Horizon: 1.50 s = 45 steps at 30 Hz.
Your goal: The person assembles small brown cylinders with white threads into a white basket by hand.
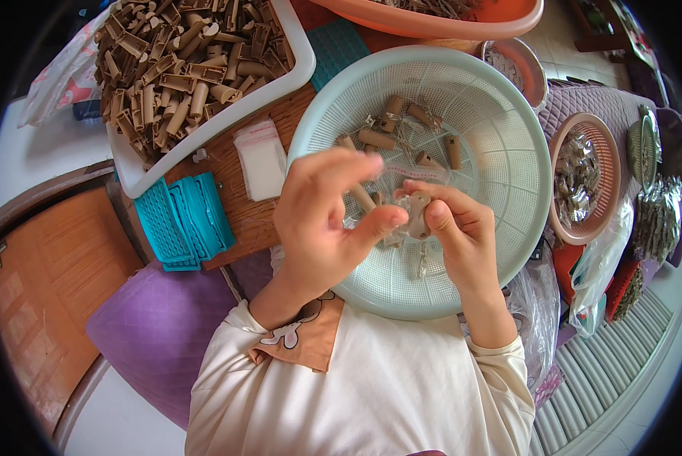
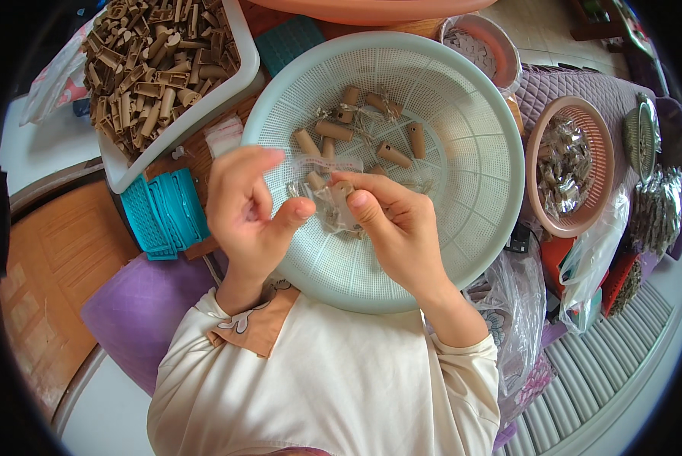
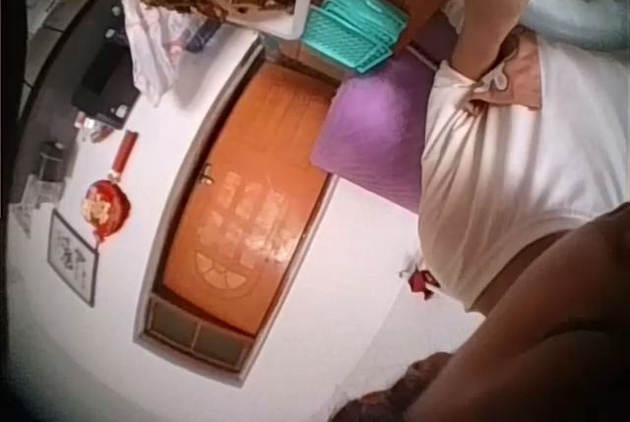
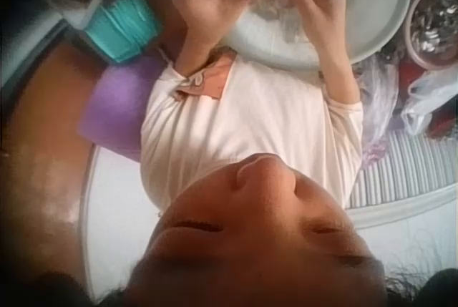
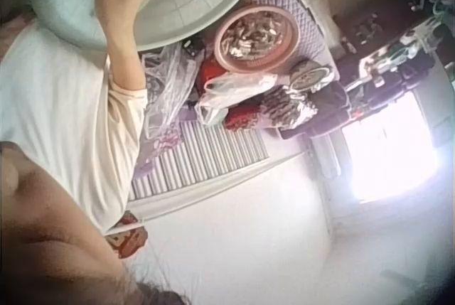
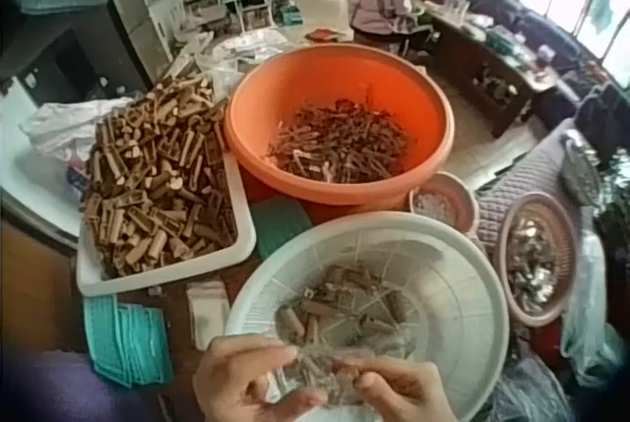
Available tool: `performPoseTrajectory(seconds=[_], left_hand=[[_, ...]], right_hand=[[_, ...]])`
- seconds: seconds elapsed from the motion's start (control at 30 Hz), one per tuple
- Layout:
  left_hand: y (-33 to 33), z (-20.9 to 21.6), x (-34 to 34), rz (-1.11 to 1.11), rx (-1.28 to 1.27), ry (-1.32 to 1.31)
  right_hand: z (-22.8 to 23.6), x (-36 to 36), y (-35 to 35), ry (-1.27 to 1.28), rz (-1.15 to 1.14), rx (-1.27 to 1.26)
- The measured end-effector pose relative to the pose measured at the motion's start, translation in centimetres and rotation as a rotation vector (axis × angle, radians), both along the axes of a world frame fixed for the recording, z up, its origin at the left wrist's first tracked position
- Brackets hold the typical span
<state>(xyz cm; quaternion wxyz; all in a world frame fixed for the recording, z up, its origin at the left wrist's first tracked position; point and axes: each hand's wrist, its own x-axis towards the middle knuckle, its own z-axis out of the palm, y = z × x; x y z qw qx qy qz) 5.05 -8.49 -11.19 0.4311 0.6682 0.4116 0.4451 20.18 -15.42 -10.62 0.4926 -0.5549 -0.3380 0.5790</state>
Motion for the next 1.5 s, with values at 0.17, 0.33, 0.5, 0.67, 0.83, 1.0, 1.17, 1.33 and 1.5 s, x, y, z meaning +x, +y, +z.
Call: performPoseTrajectory(seconds=[0.17,0.33,0.5,0.67,0.83,1.0,1.17,1.33,1.5], left_hand=[[-0.4,2.0,0.3,-0.073,0.516,0.309],[-0.4,2.2,0.5,-0.093,0.420,0.448],[-0.2,1.6,0.7,-0.090,0.449,0.497],[0.2,0.7,0.4,-0.106,0.449,0.499],[1.4,0.0,0.0,0.043,0.441,0.415],[2.6,-0.2,-2.2,0.257,0.018,-0.056],[0.1,0.2,-1.2,-0.205,-0.234,-0.222],[-0.3,-0.2,-0.5,-0.382,-0.242,-0.204],[-0.4,-0.8,0.2,-0.363,-0.155,-0.175]], right_hand=[[0.2,-0.4,-0.1,-0.049,0.027,0.038],[1.0,-1.0,0.4,-0.313,0.051,0.096],[0.8,-1.2,0.6,-0.517,0.081,0.232],[1.2,-1.1,0.7,-0.712,0.213,0.282],[1.9,-0.6,0.6,-0.717,0.210,0.277],[1.5,0.2,-0.2,-0.373,0.080,0.145],[0.7,-0.2,0.1,0.077,-0.067,0.144],[0.2,-0.2,-0.1,0.040,-0.020,0.144],[0.0,-0.2,-0.1,-0.079,-0.036,0.151]])
